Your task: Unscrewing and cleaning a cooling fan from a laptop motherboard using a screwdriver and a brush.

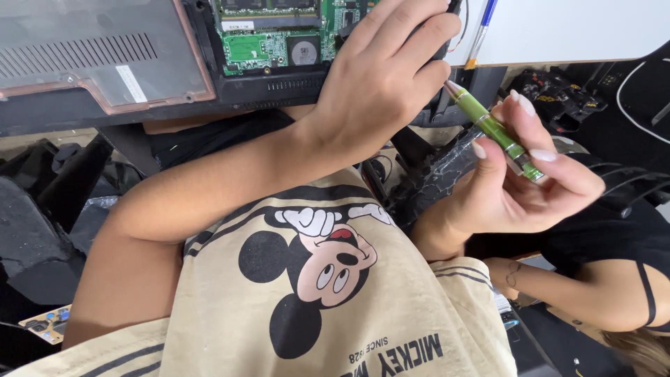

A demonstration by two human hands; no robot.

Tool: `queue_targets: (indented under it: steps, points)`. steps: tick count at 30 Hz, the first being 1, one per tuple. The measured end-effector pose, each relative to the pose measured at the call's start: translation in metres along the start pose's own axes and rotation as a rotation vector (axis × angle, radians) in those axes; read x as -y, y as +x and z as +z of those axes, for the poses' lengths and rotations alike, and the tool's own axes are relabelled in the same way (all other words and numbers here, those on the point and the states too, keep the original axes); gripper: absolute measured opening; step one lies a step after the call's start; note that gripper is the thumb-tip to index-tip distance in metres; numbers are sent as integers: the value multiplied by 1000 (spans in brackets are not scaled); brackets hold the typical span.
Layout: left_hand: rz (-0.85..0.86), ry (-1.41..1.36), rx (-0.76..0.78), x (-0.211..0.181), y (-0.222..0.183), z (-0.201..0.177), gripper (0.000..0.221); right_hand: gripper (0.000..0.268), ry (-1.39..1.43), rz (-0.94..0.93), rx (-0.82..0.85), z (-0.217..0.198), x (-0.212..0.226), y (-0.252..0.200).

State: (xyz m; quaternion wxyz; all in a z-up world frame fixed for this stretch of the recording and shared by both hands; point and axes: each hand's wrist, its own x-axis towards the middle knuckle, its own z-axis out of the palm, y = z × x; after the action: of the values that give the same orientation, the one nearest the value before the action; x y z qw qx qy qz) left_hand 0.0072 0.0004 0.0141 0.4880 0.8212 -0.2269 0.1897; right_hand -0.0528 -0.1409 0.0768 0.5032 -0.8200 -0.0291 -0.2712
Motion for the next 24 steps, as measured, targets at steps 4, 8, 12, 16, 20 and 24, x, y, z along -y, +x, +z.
queue_targets:
  steps: [4, 8, 12, 16, 20, 24]
  points:
    - [-2, -18, 9, 1, 1, -1, 26, 27, 9, 57, -28, -1, -3, -3]
    - [16, -26, -10, 3, 0, 1, 26, 39, 16, -97, 40, -20, -18, -3]
    - [22, -32, 8, 4, -1, 0, 25, 26, -141, -99, -4, -11, -9, 1]
    - [52, 12, 9, 5, -2, 0, 29, 23, -163, -72, -3, -12, -12, 1]
    - [45, -9, 16, 5, -3, 0, 30, 22, -175, -53, -15, -9, -10, 2]
    - [42, -7, 16, 4, -3, 1, 31, 22, -149, -48, -14, -6, -8, 5]
